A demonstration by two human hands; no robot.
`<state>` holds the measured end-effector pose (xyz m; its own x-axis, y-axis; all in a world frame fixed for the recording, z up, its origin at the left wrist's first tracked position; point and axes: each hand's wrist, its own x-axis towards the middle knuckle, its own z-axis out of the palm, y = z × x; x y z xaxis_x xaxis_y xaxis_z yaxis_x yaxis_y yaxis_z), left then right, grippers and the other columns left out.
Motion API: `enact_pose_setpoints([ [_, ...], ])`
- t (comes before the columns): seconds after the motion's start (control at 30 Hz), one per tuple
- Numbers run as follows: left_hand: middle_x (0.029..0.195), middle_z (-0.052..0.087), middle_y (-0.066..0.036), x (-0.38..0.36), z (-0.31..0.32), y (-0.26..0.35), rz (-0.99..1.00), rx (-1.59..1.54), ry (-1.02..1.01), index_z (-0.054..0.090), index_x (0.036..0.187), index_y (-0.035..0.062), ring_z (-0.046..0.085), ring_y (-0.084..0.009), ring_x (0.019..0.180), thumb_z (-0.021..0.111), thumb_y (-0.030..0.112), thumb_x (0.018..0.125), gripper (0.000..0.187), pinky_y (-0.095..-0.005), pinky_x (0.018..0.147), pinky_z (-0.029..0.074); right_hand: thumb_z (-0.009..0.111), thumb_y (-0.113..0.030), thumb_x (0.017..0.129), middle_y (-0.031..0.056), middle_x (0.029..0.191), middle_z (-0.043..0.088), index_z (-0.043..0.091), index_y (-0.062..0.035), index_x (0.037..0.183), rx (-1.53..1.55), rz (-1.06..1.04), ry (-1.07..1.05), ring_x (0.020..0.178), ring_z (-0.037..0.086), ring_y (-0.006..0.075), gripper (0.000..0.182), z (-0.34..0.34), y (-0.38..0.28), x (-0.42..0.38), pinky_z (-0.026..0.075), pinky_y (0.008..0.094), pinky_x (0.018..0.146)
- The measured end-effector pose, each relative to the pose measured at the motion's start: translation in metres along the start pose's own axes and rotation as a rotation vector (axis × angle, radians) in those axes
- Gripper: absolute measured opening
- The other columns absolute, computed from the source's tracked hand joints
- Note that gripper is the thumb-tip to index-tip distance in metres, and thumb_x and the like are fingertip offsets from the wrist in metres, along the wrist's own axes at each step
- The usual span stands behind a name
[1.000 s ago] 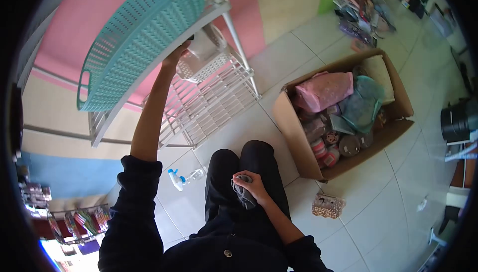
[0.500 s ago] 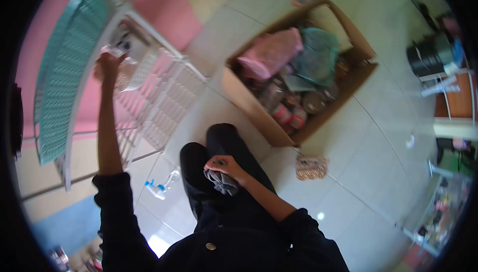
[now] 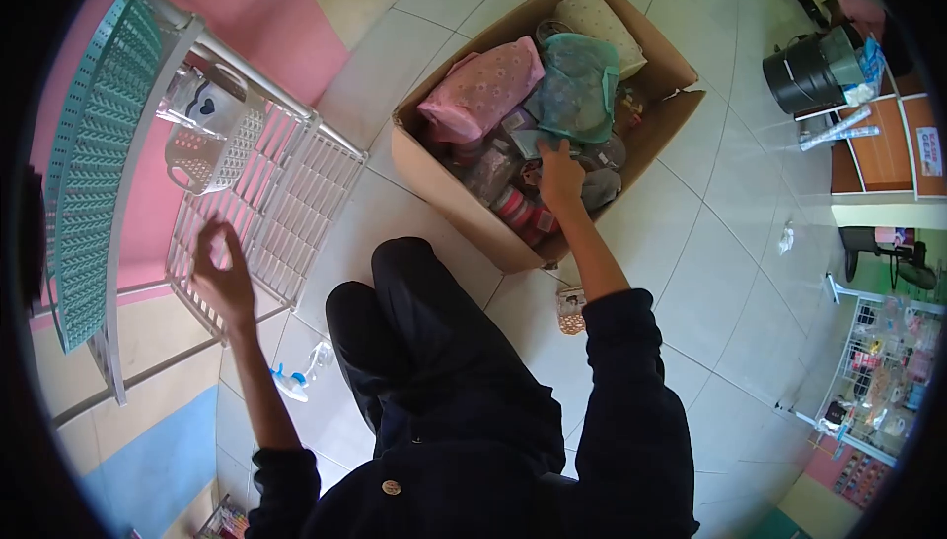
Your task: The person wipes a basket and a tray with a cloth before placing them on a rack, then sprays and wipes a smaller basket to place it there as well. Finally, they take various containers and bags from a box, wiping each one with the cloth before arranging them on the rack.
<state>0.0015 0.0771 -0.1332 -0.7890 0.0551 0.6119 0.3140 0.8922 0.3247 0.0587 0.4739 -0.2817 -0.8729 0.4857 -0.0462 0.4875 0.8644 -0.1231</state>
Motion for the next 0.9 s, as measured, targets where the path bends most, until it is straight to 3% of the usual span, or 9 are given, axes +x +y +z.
enact_pose_setpoints([
  [0.2, 0.090, 0.062, -0.010, -0.077, -0.020, 0.009, -0.313, -0.160, -0.203, 0.058, 0.086, 0.0022, 0.060, -0.0250, 0.082, 0.056, 0.000, 0.074, 0.013, -0.0365, 0.074, 0.045, 0.065, -0.012, 0.065, 0.0123, 0.092, 0.052, 0.060, -0.0175, 0.097, 0.148, -0.047, 0.151, 0.080, 0.056, 0.0322, 0.032, 0.007, 0.013, 0.009, 0.045, 0.0382, 0.066],
  [0.27, 0.091, 0.061, -0.010, -0.096, -0.019, 0.013, -0.462, -0.300, -0.282, 0.057, 0.095, 0.0029, 0.059, -0.0227, 0.086, 0.056, 0.002, 0.074, 0.021, -0.0360, 0.075, 0.044, 0.064, -0.012, 0.068, 0.0157, 0.083, 0.055, 0.063, -0.0107, 0.091, 0.382, -0.112, 0.322, 0.071, 0.058, 0.0287, 0.023, -0.015, 0.013, 0.003, 0.046, 0.0357, 0.067],
  [0.4, 0.103, 0.057, -0.010, -0.105, -0.012, 0.044, -0.645, -0.513, -0.558, 0.046, 0.114, 0.0083, 0.051, -0.0219, 0.101, 0.057, 0.012, 0.075, 0.040, -0.0428, 0.084, 0.038, 0.065, -0.014, 0.069, 0.0113, 0.075, 0.060, 0.062, -0.0034, 0.088, 0.733, -0.121, 0.224, 0.068, 0.059, 0.0203, 0.022, -0.060, 0.013, -0.014, 0.046, 0.0289, 0.066],
  [0.47, 0.115, 0.050, -0.012, -0.103, -0.005, 0.058, -0.664, -0.636, -0.718, 0.038, 0.122, 0.0077, 0.044, -0.0235, 0.110, 0.060, 0.020, 0.075, 0.053, -0.0418, 0.091, 0.033, 0.067, -0.016, 0.070, 0.0051, 0.074, 0.061, 0.061, 0.0004, 0.088, 1.302, 0.185, -0.358, 0.070, 0.056, 0.0101, 0.024, -0.103, -0.006, -0.034, 0.044, 0.0217, 0.065],
  [0.57, 0.123, 0.042, -0.014, -0.091, 0.001, 0.068, -0.365, -0.754, -0.905, 0.028, 0.128, 0.0047, 0.037, -0.0252, 0.117, 0.062, 0.026, 0.075, 0.067, -0.0373, 0.096, 0.027, 0.067, -0.015, 0.070, 0.0000, 0.076, 0.059, 0.062, -0.0021, 0.089, 1.399, 0.043, -0.737, 0.070, 0.054, 0.0055, 0.024, -0.128, -0.030, -0.055, 0.042, 0.0186, 0.065],
  [0.77, 0.106, 0.051, -0.005, -0.069, 0.001, 0.095, -0.418, -1.475, -0.979, 0.038, 0.119, -0.0004, 0.045, -0.0110, 0.097, 0.046, 0.013, 0.087, 0.036, -0.0265, 0.085, 0.036, 0.064, -0.016, 0.074, 0.0008, 0.085, 0.057, 0.057, -0.0020, 0.099, 1.266, -0.202, -1.081, 0.077, 0.051, 0.0066, 0.030, -0.117, -0.095, -0.085, 0.041, 0.0195, 0.069],
  [0.8, 0.106, 0.051, -0.005, -0.079, 0.005, 0.092, -0.417, -1.478, -0.973, 0.038, 0.119, -0.0004, 0.045, -0.0110, 0.097, 0.046, 0.013, 0.087, 0.036, -0.0265, 0.085, 0.036, 0.064, -0.016, 0.074, 0.0008, 0.085, 0.057, 0.057, -0.0020, 0.099, 1.261, -0.206, -1.081, 0.077, 0.051, 0.0066, 0.030, -0.117, -0.101, -0.090, 0.041, 0.0195, 0.069],
  [0.87, 0.096, 0.055, -0.002, -0.099, 0.004, 0.087, -0.836, -1.440, -0.776, 0.042, 0.115, 0.0008, 0.050, -0.0078, 0.086, 0.044, 0.014, 0.088, 0.030, -0.0227, 0.075, 0.041, 0.061, -0.016, 0.076, 0.0020, 0.091, 0.054, 0.049, -0.0022, 0.110, 1.735, 0.081, -0.739, 0.076, 0.050, 0.0084, 0.038, -0.114, -0.118, -0.105, 0.042, 0.0210, 0.070],
  [0.9, 0.089, 0.055, 0.000, -0.105, 0.002, 0.090, -0.941, -1.437, -0.686, 0.044, 0.112, 0.0024, 0.051, -0.0045, 0.074, 0.042, 0.018, 0.089, 0.027, -0.0188, 0.063, 0.042, 0.059, -0.014, 0.077, 0.0062, 0.098, 0.052, 0.045, -0.0021, 0.114, 1.654, -0.002, -0.529, 0.083, 0.051, 0.0127, 0.041, -0.113, -0.130, -0.117, 0.041, 0.0240, 0.074],
])
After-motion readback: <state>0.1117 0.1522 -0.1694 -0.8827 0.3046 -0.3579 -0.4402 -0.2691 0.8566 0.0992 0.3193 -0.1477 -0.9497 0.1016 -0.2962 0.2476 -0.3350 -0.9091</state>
